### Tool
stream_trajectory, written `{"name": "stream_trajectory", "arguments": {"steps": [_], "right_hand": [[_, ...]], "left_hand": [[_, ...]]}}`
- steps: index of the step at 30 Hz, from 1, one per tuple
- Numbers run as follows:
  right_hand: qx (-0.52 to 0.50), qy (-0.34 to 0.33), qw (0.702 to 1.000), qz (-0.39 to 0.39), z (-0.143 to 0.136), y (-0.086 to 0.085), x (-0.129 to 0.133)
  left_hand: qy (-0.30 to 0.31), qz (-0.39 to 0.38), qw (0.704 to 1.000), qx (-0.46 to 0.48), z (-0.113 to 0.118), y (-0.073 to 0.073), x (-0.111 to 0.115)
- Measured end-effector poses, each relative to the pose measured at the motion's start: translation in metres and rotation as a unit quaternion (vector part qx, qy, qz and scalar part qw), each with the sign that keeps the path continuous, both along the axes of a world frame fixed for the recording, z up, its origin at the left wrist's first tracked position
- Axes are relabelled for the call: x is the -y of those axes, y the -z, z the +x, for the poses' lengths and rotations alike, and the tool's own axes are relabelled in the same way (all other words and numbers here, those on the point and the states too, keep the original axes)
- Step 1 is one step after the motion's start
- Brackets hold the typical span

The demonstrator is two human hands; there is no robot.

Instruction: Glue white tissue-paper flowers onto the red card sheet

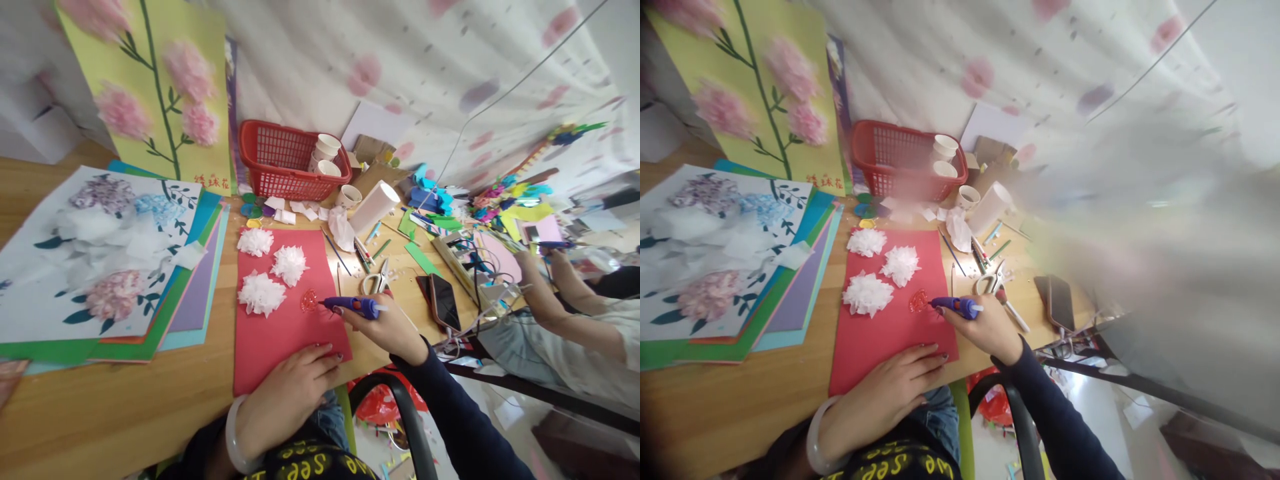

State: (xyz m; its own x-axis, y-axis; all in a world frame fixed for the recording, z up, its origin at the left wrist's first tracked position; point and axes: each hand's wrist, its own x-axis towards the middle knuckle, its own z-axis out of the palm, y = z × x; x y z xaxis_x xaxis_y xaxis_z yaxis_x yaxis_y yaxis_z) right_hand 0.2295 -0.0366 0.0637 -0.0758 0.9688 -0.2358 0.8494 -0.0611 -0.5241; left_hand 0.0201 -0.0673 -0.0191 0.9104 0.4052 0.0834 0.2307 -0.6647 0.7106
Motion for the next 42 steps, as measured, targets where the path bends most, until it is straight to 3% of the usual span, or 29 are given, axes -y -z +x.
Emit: {"name": "stream_trajectory", "arguments": {"steps": [13, 18, 30, 42], "right_hand": [[-0.008, -0.012, 1.0, -0.019, 0.006, 0.004, -0.001], [0.002, 0.013, 1.0, 0.022, 0.011, 0.008, -0.002], [0.0, -0.001, 1.0, -0.007, 0.009, 0.008, -0.007], [0.039, 0.014, 0.999, 0.033, 0.007, 0.006, -0.013]], "left_hand": [[-0.004, 0.008, 1.0, -0.005, 0.0, -0.001, 0.0], [-0.008, 0.007, 1.0, 0.0, 0.001, -0.002, 0.0], [-0.018, -0.003, 1.0, 0.019, 0.0, 0.002, 0.002], [-0.012, -0.002, 1.0, 0.01, 0.0, 0.001, 0.001]]}}
